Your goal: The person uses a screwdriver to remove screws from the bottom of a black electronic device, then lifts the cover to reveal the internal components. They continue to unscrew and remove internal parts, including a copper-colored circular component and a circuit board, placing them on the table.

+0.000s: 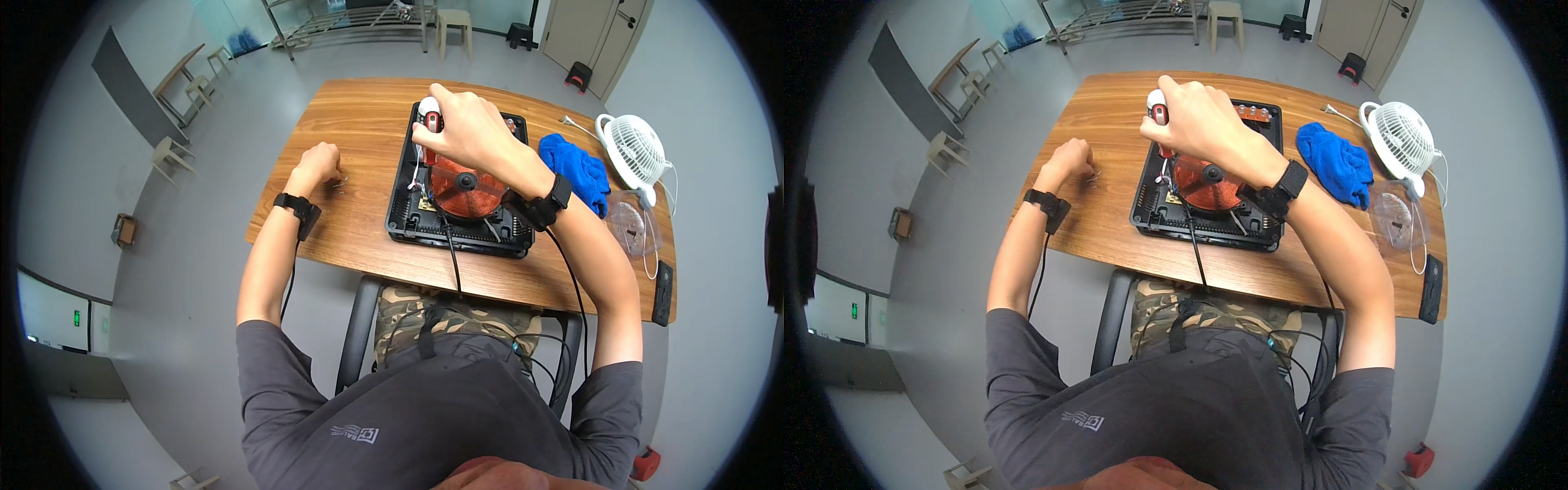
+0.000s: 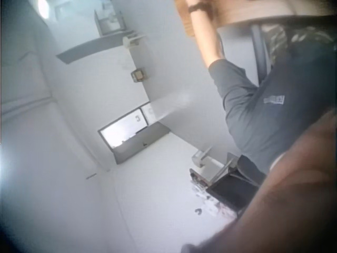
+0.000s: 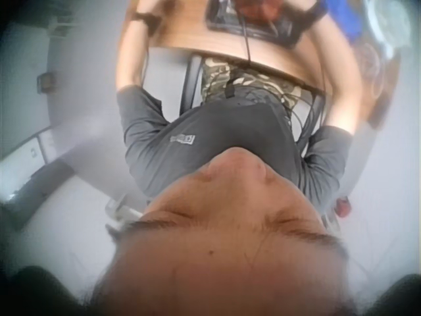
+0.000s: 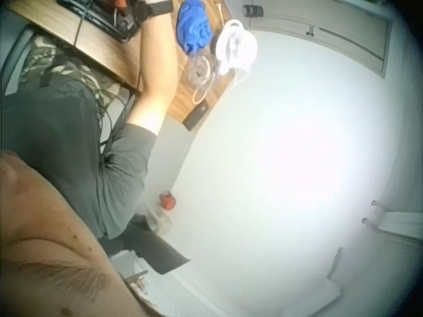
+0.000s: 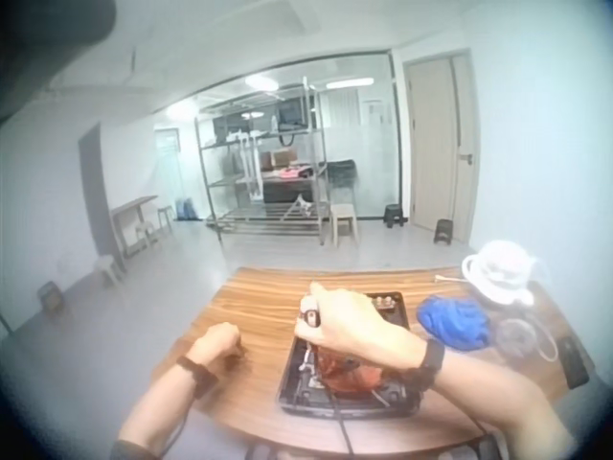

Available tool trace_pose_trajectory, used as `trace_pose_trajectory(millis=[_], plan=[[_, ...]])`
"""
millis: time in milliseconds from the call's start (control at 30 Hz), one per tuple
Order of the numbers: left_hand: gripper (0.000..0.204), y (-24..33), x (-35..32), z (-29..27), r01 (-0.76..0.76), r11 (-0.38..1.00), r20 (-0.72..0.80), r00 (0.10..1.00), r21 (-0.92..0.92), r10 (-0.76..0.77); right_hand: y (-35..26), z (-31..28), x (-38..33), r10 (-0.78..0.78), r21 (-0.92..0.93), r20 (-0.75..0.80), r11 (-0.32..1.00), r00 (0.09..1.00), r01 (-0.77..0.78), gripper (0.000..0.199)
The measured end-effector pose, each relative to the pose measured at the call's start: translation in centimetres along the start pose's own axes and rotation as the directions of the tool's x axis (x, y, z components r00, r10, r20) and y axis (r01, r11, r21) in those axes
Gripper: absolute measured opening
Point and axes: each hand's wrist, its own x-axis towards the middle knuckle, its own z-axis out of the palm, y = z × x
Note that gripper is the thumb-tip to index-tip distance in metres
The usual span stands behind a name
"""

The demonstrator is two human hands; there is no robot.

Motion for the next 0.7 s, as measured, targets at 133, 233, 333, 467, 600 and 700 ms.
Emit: trace_pose_trajectory(millis=[133,233,333,467,600,700], plan=[[0.016,0.5,0.0,-1.0,-0.072,0.990,-0.212,0.976,-0.118,0.046,0.1,0.6,0.2,0.004,0.000,0.006,1.000,1.000,-0.004,0.040],[0.016,3.5,-0.9,-2.7,-0.336,0.901,-0.334,0.912,-0.276,0.238,0.3,0.4,0.0,0.013,-0.009,0.006,1.000,1.000,-0.013,0.040],[0.022,7.9,-2.5,-4.7,-0.545,0.737,-0.376,0.831,-0.401,0.409,0.9,0.0,-0.7,0.009,-0.007,-0.013,1.000,1.000,-0.009,0.042],[0.031,11.9,-4.4,-6.1,-0.689,0.561,-0.408,0.725,-0.459,0.556,0.8,-0.9,-1.8,0.011,-0.037,0.030,0.999,0.999,-0.010,0.045],[0.030,13.7,-5.2,-6.7,-0.642,0.514,-0.294,0.743,-0.569,0.602,1.0,-0.9,-2.7,-0.004,-0.032,0.019,0.999,1.000,0.005,0.048],[0.026,14.3,-5.3,-6.9,-0.637,0.518,-0.246,0.735,-0.571,0.632,0.8,-1.1,-3.1,0.016,-0.008,0.048,1.000,0.999,-0.016,0.047]])
